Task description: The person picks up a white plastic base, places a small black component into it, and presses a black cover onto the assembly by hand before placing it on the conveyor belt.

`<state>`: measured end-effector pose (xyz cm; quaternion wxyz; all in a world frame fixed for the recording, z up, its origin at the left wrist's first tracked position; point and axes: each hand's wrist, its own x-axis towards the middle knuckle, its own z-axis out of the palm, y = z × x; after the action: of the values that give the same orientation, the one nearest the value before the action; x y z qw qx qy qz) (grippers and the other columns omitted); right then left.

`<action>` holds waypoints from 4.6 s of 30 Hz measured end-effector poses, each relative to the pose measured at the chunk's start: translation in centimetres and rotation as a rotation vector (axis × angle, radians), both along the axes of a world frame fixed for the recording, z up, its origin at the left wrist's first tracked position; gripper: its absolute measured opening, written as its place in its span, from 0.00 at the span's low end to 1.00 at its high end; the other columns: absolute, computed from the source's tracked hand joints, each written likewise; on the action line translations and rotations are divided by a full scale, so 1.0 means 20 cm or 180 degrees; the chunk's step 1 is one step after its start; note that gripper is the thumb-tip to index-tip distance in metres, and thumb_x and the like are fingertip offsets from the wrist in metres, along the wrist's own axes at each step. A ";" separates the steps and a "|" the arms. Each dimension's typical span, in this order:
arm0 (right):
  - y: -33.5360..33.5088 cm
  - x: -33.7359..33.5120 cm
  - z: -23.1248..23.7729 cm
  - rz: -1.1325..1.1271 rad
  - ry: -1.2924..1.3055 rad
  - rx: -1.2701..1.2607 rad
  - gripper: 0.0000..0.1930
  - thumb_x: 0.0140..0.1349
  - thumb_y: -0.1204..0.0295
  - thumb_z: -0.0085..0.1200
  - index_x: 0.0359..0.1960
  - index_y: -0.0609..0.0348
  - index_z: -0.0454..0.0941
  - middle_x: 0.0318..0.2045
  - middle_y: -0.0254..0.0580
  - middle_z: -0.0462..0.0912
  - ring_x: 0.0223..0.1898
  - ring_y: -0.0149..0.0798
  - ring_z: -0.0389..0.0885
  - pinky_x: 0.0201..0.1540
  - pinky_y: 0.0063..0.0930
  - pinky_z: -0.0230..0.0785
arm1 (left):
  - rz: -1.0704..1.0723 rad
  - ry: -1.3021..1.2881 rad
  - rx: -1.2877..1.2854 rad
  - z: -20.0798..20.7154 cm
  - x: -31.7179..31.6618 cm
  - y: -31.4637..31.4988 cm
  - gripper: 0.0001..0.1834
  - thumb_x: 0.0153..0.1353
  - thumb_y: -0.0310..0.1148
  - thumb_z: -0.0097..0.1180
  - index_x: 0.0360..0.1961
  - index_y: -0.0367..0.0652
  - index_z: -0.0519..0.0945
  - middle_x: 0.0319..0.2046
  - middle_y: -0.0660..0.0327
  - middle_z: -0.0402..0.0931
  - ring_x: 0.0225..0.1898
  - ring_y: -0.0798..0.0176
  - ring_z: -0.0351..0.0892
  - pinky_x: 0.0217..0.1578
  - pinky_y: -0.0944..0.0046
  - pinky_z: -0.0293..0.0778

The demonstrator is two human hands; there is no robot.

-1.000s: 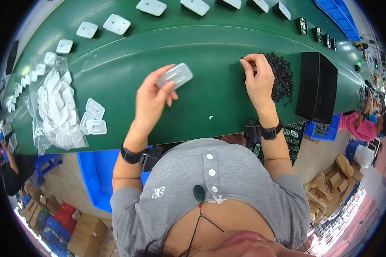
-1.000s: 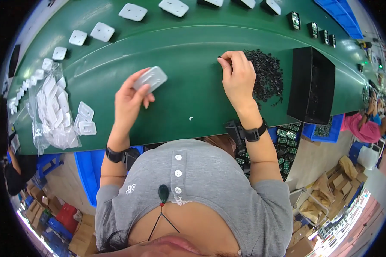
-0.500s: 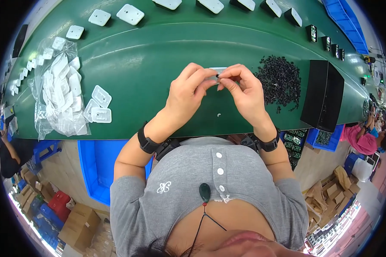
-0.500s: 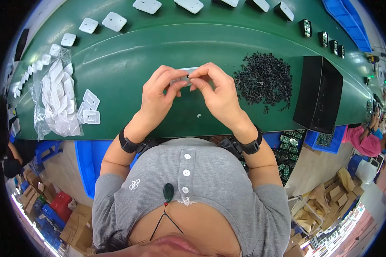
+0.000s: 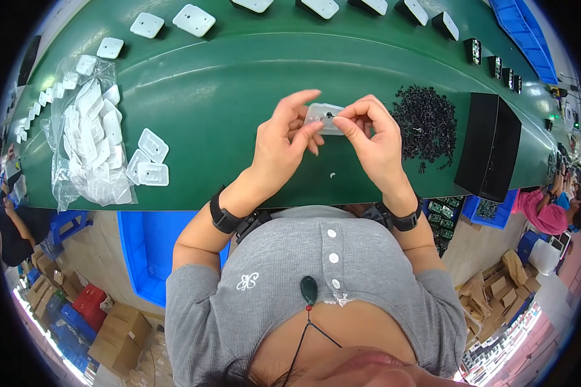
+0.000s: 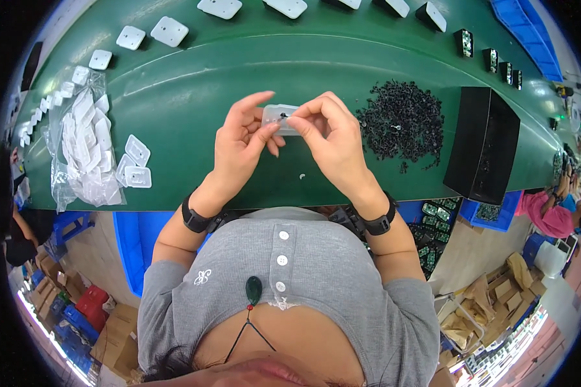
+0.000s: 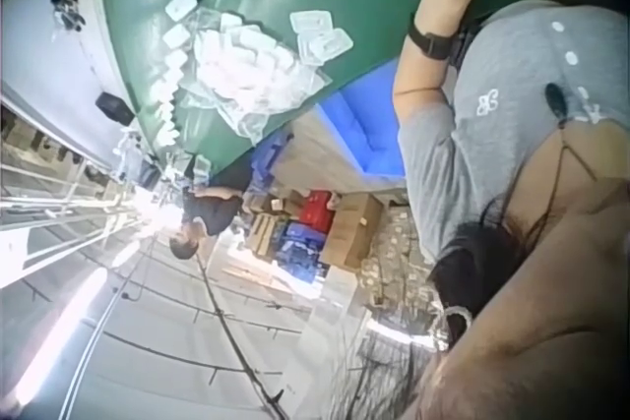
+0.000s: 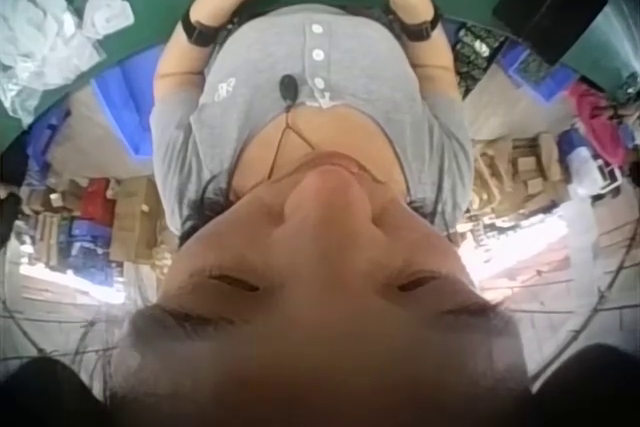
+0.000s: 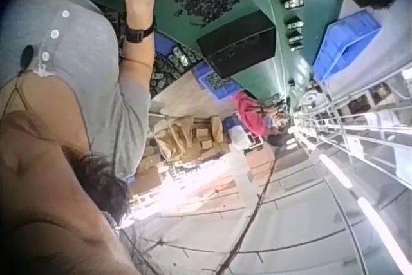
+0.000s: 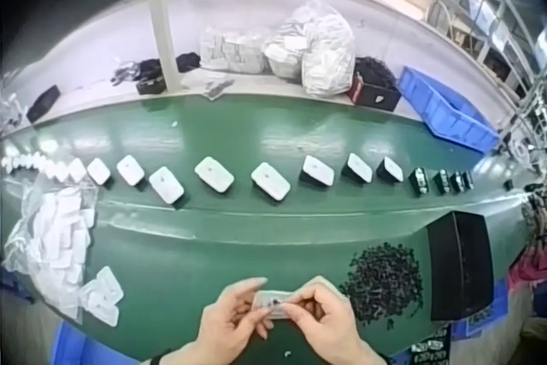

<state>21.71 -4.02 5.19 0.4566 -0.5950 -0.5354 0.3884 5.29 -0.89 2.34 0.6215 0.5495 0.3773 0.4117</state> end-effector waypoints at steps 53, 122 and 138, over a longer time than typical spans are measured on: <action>0.25 0.43 0.02 -0.0878 -0.0974 0.0327 0.17 0.53 0.68 0.66 0.43 0.56 0.74 0.36 0.34 0.77 0.34 0.29 0.73 0.36 0.22 0.66 | 0.0394 0.0944 -0.0438 -0.11 -0.16 0.18 0.07 0.70 0.32 0.44 0.41 0.41 0.73 0.24 0.66 0.73 0.20 0.77 0.68 0.19 0.77 0.64; 0.11 -0.03 -0.06 0.0046 0.2029 -0.0124 0.26 0.61 0.76 0.57 0.60 0.63 0.62 0.50 0.48 0.75 0.52 0.41 0.75 0.58 0.34 0.65 | 0.0629 0.2120 0.1906 0.03 -0.41 0.05 0.22 0.49 0.38 0.66 0.44 0.39 0.77 0.40 0.52 0.76 0.43 0.48 0.74 0.44 0.54 0.70; 0.86 1.66 -0.02 -0.0287 -0.2617 -0.0219 0.22 0.43 0.68 0.68 0.44 0.55 0.81 0.42 0.43 0.82 0.43 0.41 0.80 0.48 0.32 0.72 | 0.1516 0.5798 0.2362 -0.24 -1.13 0.13 0.26 0.59 0.46 0.58 0.56 0.47 0.74 0.40 0.50 0.70 0.37 0.45 0.72 0.37 0.49 0.70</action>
<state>54.98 13.09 4.73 0.2011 -0.7383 -0.6332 0.1158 -17.23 1.69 -2.53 -0.2113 0.7234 0.6560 0.0404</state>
